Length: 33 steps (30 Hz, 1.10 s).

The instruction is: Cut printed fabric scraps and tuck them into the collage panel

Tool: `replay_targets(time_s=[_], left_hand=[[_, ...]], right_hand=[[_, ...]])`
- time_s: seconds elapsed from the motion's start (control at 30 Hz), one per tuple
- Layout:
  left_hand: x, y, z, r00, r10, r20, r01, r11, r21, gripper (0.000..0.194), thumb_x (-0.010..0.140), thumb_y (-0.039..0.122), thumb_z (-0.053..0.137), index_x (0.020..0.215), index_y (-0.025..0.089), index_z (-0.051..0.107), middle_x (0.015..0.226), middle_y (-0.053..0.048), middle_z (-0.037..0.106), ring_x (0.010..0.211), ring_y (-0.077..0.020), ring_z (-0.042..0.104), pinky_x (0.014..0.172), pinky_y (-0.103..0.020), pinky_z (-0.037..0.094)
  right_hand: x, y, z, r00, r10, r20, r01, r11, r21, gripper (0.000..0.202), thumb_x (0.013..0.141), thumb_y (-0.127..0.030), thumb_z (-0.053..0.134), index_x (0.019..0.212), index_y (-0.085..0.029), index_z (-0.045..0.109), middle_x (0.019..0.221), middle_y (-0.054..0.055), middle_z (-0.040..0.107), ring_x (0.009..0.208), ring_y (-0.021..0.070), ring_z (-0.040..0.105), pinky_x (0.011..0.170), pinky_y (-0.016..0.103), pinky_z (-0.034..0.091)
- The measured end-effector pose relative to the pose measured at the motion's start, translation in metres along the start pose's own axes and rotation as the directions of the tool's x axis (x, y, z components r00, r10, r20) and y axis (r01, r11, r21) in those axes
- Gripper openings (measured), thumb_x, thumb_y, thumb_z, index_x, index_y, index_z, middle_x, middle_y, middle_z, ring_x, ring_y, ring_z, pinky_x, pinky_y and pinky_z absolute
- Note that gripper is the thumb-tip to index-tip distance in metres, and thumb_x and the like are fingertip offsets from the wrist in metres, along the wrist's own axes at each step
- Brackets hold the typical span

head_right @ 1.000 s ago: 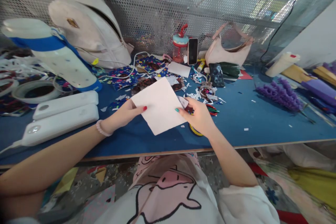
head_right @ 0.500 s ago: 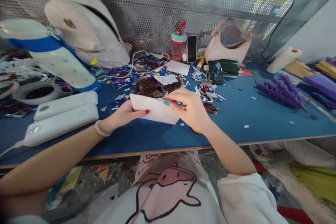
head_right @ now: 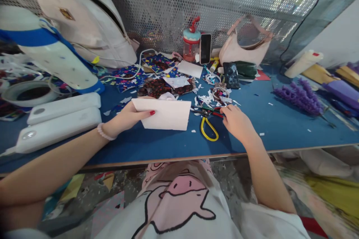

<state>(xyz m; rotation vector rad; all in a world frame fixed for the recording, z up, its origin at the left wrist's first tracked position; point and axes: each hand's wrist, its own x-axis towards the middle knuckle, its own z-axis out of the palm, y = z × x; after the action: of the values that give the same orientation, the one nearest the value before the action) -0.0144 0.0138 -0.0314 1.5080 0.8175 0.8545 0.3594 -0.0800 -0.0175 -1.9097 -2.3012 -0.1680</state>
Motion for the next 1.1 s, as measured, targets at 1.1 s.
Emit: replay_targets(time_s=[1.1], left_hand=[[-0.003, 0.004, -0.004, 0.999, 0.048, -0.026, -0.047, 0.999, 0.02, 0.061, 0.067, 0.063, 0.083, 0.108, 0.018, 0.073, 0.109, -0.008, 0.075, 0.093, -0.0213, 0.069, 0.075, -0.026, 0.057]], right_hand=[[0.014, -0.028, -0.011, 0.962, 0.068, 0.265, -0.064, 0.998, -0.024, 0.03, 0.079, -0.043, 0.067, 0.091, -0.019, 0.055, 0.094, 0.011, 0.068, 0.082, 0.0257, 0.063, 0.067, 0.034, 0.044]])
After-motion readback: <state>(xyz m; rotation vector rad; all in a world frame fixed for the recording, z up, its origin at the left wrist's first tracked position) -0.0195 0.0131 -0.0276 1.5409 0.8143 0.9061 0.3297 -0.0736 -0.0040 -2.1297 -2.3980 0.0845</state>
